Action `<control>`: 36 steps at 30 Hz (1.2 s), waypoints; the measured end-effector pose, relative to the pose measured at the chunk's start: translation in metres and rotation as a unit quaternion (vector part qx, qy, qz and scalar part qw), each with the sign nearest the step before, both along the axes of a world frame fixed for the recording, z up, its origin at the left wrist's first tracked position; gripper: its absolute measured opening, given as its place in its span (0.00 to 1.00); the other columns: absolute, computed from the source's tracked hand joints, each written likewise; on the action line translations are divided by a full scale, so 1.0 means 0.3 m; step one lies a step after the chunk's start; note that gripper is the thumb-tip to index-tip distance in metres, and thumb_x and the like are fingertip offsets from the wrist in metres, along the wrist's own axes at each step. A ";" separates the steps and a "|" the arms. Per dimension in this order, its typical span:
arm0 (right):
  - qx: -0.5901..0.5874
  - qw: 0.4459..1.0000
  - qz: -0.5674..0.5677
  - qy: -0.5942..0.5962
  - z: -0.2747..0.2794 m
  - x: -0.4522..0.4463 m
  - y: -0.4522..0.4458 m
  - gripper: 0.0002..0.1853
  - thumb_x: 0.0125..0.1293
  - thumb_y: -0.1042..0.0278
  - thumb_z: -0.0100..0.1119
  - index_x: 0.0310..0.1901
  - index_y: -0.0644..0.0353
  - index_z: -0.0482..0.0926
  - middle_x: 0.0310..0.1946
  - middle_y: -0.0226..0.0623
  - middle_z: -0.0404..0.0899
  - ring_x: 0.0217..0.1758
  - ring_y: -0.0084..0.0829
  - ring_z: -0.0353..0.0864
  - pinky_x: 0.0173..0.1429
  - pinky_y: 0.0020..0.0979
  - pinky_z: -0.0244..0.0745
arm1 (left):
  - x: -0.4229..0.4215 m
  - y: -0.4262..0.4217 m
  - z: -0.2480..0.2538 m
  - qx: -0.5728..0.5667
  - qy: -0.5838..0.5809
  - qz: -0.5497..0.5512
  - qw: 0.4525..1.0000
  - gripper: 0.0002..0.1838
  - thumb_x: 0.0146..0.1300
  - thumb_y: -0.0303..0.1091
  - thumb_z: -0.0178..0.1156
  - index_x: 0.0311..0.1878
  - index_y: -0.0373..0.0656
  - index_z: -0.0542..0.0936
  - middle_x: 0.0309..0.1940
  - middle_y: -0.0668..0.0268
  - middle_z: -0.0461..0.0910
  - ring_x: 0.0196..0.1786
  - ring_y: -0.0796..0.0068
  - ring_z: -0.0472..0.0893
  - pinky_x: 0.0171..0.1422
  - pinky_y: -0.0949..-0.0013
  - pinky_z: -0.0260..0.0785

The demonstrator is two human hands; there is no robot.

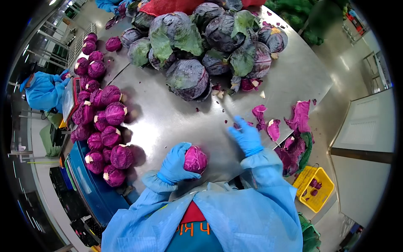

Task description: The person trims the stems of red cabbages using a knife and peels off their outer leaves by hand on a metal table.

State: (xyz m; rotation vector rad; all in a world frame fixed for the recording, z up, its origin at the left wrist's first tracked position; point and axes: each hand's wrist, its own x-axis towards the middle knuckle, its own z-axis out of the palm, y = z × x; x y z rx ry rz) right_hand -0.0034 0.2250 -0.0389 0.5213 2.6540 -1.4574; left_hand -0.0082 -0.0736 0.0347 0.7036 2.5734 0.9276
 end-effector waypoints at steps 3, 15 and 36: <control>-0.104 0.980 0.137 -0.095 0.052 -0.025 -0.194 0.34 0.61 0.47 0.67 0.63 0.58 0.74 0.44 0.40 0.84 0.45 0.35 0.83 0.52 0.33 0.76 | 0.001 0.029 0.019 -0.027 0.015 -0.016 0.999 0.54 0.29 0.55 0.80 0.62 0.41 0.70 0.58 0.52 0.72 0.60 0.51 0.73 0.65 0.57 0.66; -0.395 0.879 0.149 -0.221 0.036 -0.062 -0.275 0.13 0.64 0.57 0.66 0.41 0.58 0.81 0.23 0.27 0.75 0.22 0.16 0.70 0.24 0.20 0.63 | -0.019 0.030 -0.005 -0.031 -0.005 -0.025 0.999 0.57 0.26 0.60 0.80 0.62 0.42 0.70 0.58 0.52 0.72 0.59 0.51 0.73 0.66 0.57 0.66; -0.333 0.926 0.167 -0.060 -0.012 0.076 -0.384 0.33 0.56 0.56 0.74 0.62 0.57 0.74 0.51 0.34 0.80 0.48 0.23 0.77 0.55 0.26 0.73 | 0.057 -0.164 -0.110 0.235 -0.244 0.227 0.913 0.57 0.32 0.47 0.84 0.65 0.35 0.62 0.57 0.55 0.70 0.60 0.63 0.73 0.66 0.63 0.67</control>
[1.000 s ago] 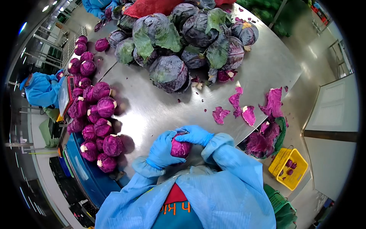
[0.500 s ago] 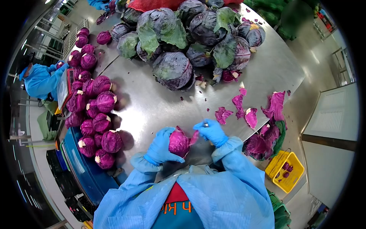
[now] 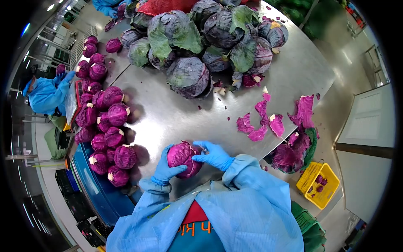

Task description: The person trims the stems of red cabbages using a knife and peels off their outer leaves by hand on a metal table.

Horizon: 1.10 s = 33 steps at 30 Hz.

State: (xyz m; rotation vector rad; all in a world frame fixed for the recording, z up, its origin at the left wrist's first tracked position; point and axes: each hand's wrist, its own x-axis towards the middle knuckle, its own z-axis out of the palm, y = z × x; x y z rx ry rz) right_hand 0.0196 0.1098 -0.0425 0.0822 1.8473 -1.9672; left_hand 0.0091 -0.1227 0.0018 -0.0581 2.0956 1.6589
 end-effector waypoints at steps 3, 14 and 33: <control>-0.129 0.984 0.008 -0.124 0.031 -0.006 -0.029 0.27 0.62 0.61 0.69 0.61 0.60 0.74 0.53 0.34 0.79 0.52 0.24 0.76 0.56 0.27 0.73 | -0.004 -0.011 0.027 -0.044 -0.035 0.006 0.998 0.57 0.34 0.49 0.83 0.64 0.33 0.61 0.57 0.54 0.70 0.59 0.62 0.73 0.66 0.62 0.67; 0.021 0.997 0.038 -0.058 -0.025 -0.024 -0.002 0.20 0.62 0.60 0.68 0.53 0.62 0.81 0.44 0.35 0.83 0.43 0.24 0.80 0.51 0.27 0.76 | 0.038 0.017 -0.029 -0.063 0.020 -0.010 0.998 0.50 0.41 0.47 0.79 0.65 0.37 0.64 0.58 0.56 0.71 0.60 0.63 0.73 0.65 0.64 0.67; 0.342 0.932 0.045 0.109 -0.044 -0.010 0.052 0.14 0.65 0.54 0.57 0.45 0.52 0.80 0.36 0.49 0.81 0.39 0.52 0.81 0.43 0.44 0.77 | 0.075 0.041 -0.001 -0.087 0.071 -0.012 0.994 0.51 0.42 0.46 0.79 0.66 0.33 0.63 0.57 0.55 0.72 0.59 0.63 0.74 0.65 0.62 0.67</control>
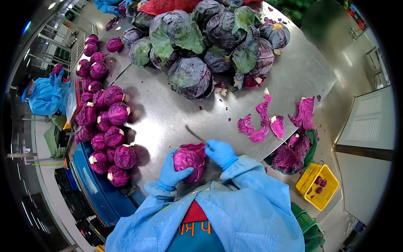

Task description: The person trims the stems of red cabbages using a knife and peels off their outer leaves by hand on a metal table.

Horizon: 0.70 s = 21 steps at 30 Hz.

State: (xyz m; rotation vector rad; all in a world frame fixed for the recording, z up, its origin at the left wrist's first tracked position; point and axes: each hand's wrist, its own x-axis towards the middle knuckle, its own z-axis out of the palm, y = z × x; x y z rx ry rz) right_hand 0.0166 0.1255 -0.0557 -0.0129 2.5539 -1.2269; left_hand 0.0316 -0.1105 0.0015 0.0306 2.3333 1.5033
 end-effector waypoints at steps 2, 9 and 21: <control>0.059 0.996 -0.066 -0.018 -0.052 0.016 0.082 0.11 0.64 0.54 0.57 0.40 0.51 0.79 0.34 0.48 0.81 0.38 0.54 0.81 0.42 0.45 0.76 | 0.010 -0.032 -0.016 0.049 0.015 -0.017 0.999 0.50 0.42 0.45 0.79 0.66 0.34 0.64 0.58 0.56 0.72 0.59 0.64 0.74 0.66 0.62 0.67; 0.244 0.931 -0.272 -0.003 0.082 0.059 0.412 0.32 0.66 0.45 0.57 0.67 0.52 0.65 0.32 0.44 0.82 0.32 0.46 0.83 0.37 0.44 0.76 | 0.012 -0.052 -0.054 0.304 -0.148 0.192 0.921 0.36 0.51 0.36 0.75 0.61 0.36 0.70 0.53 0.60 0.77 0.54 0.70 0.77 0.65 0.65 0.68; -0.143 0.987 -0.077 -0.007 0.160 0.049 0.069 0.36 0.62 0.47 0.64 0.68 0.53 0.67 0.51 0.46 0.81 0.50 0.41 0.83 0.53 0.35 0.77 | -0.002 0.239 -0.109 0.250 -0.076 0.263 0.929 0.31 0.52 0.34 0.74 0.57 0.36 0.73 0.49 0.59 0.79 0.50 0.70 0.80 0.57 0.65 0.74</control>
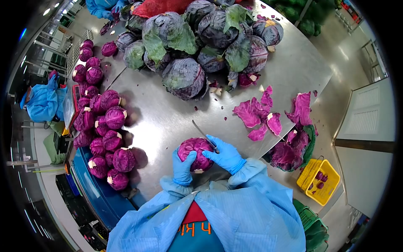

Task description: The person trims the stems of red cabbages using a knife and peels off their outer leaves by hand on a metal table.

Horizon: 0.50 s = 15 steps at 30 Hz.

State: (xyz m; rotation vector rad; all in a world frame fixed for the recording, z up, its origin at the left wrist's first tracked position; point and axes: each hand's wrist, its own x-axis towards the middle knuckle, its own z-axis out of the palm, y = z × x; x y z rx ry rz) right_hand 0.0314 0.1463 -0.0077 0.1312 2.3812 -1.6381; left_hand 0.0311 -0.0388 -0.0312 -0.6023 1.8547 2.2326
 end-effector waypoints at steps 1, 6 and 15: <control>0.017 0.999 0.008 0.026 -0.004 -0.001 0.002 0.34 0.63 0.49 0.63 0.68 0.51 0.67 0.51 0.46 0.81 0.48 0.42 0.83 0.51 0.36 0.78 | -0.005 -0.002 0.007 0.012 -0.001 -0.008 1.000 0.31 0.52 0.35 0.74 0.57 0.36 0.72 0.49 0.59 0.79 0.50 0.70 0.80 0.57 0.65 0.74; 0.127 0.991 0.000 0.051 -0.002 0.031 0.007 0.23 0.69 0.62 0.57 0.65 0.54 0.72 0.42 0.38 0.83 0.34 0.27 0.79 0.41 0.28 0.76 | -0.005 -0.015 0.004 0.004 -0.001 -0.012 1.000 0.33 0.51 0.36 0.76 0.57 0.36 0.71 0.50 0.59 0.77 0.52 0.70 0.78 0.59 0.66 0.73; 0.310 0.885 -0.347 0.002 -0.059 0.094 0.468 0.28 0.69 0.58 0.59 0.68 0.55 0.67 0.40 0.40 0.82 0.33 0.33 0.77 0.43 0.33 0.75 | -0.089 -0.092 -0.027 0.074 -0.090 0.013 0.993 0.35 0.60 0.52 0.65 0.63 0.36 0.72 0.62 0.53 0.72 0.62 0.52 0.73 0.65 0.53 0.68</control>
